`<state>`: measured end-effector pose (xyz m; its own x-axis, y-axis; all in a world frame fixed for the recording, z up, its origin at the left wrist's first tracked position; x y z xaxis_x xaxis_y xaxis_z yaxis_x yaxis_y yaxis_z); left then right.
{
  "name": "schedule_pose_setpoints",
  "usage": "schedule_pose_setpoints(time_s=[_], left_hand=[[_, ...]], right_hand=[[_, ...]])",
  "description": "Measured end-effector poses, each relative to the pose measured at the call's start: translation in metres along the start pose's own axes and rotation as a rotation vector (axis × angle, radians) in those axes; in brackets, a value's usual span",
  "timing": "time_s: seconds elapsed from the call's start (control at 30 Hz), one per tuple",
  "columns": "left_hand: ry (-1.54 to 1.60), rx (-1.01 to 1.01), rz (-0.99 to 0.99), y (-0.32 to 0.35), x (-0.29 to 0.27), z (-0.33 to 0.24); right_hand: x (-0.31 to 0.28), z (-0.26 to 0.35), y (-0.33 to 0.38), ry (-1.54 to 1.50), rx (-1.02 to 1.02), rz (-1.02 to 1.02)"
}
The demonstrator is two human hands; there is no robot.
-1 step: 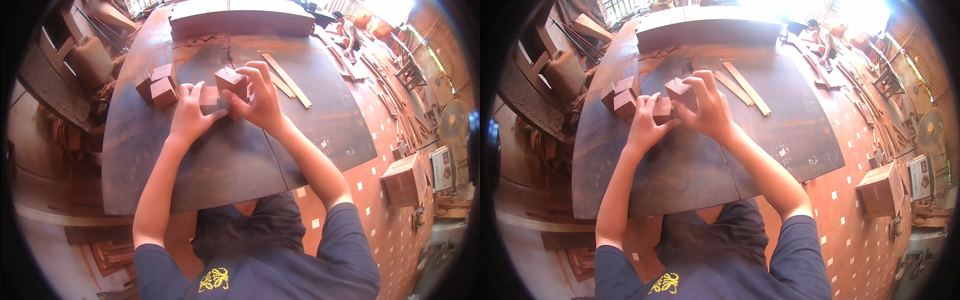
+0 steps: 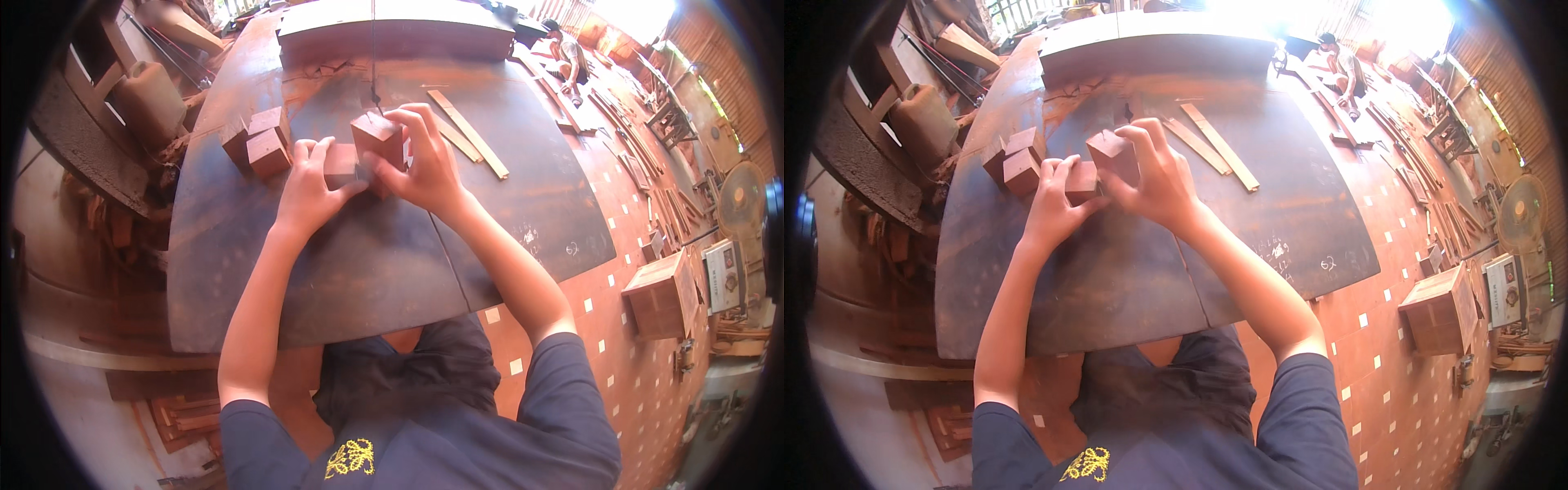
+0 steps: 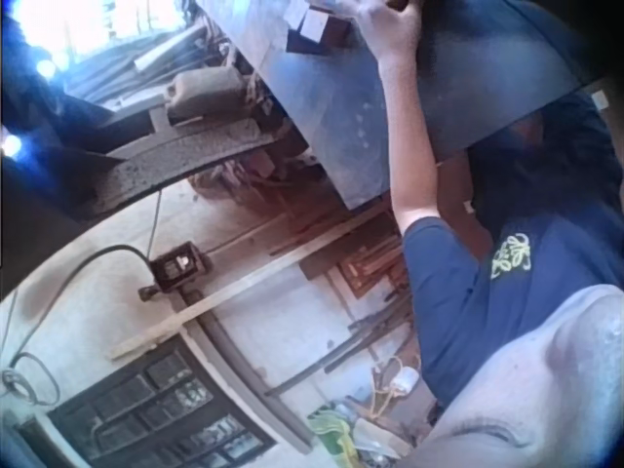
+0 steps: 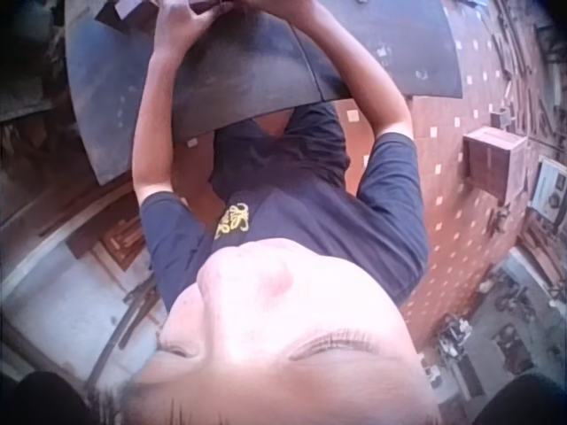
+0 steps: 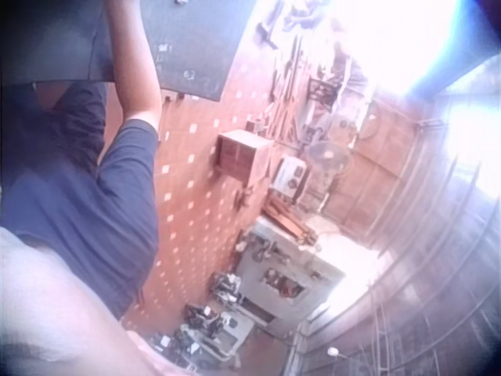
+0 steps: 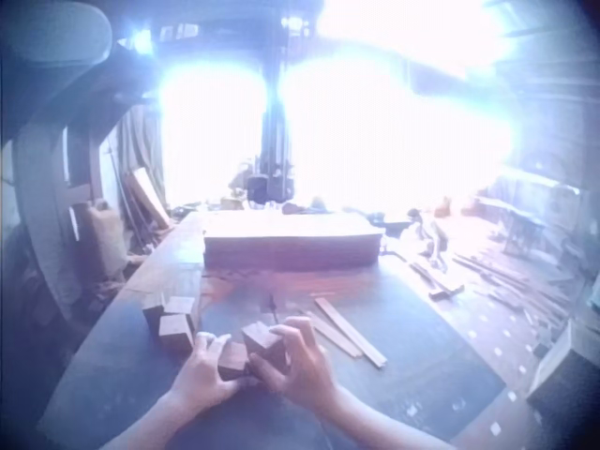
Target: The person assembles small wooden blocks into a compact stack on a workbench, then uses a thin wooden stick to scrape and sweep sawdust off the bench surface. The person handles the blocks one at a time and moves them into a neat pile before clearing the work area.
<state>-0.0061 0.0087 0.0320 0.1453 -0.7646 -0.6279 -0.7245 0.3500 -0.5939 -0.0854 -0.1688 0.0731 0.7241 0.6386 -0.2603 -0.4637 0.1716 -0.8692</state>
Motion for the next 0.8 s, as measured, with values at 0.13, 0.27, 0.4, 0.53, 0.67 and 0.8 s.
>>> schedule_pose_setpoints(time_s=[0.13,0.27,0.4,0.53,0.67,0.8], left_hand=[[-0.040,0.037,0.021,-0.011,0.005,-0.006],[-0.111,0.028,0.000,-0.009,-0.001,-0.012],[-0.096,0.054,-0.027,-0.006,0.004,-0.009],[-0.085,0.066,-0.037,-0.010,0.004,-0.014],[-0.080,0.090,-0.049,-0.012,0.003,-0.013],[-0.077,0.032,-0.032,-0.011,-0.001,-0.015]], right_hand=[[0.003,-0.021,-0.004,-0.050,0.189,0.168],[0.009,-0.030,0.003,-0.059,0.152,0.180],[0.008,-0.032,0.005,-0.012,0.164,0.300],[0.009,-0.033,0.003,-0.021,0.246,0.349],[0.011,-0.038,0.001,0.040,0.258,0.365],[0.003,-0.026,0.000,-0.031,0.097,0.126]])
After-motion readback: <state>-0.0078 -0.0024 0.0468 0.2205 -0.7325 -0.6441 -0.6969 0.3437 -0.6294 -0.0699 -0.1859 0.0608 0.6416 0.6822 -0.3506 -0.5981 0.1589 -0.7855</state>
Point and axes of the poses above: each hand's wrist, its own y-axis away from the middle knuckle, its own x-axis out of the palm, z = x × y, the point moved 5 cm from there along -y, towards the middle knuckle, and after that the axes turned 11 degrees about -z, right-handed, at the moved point
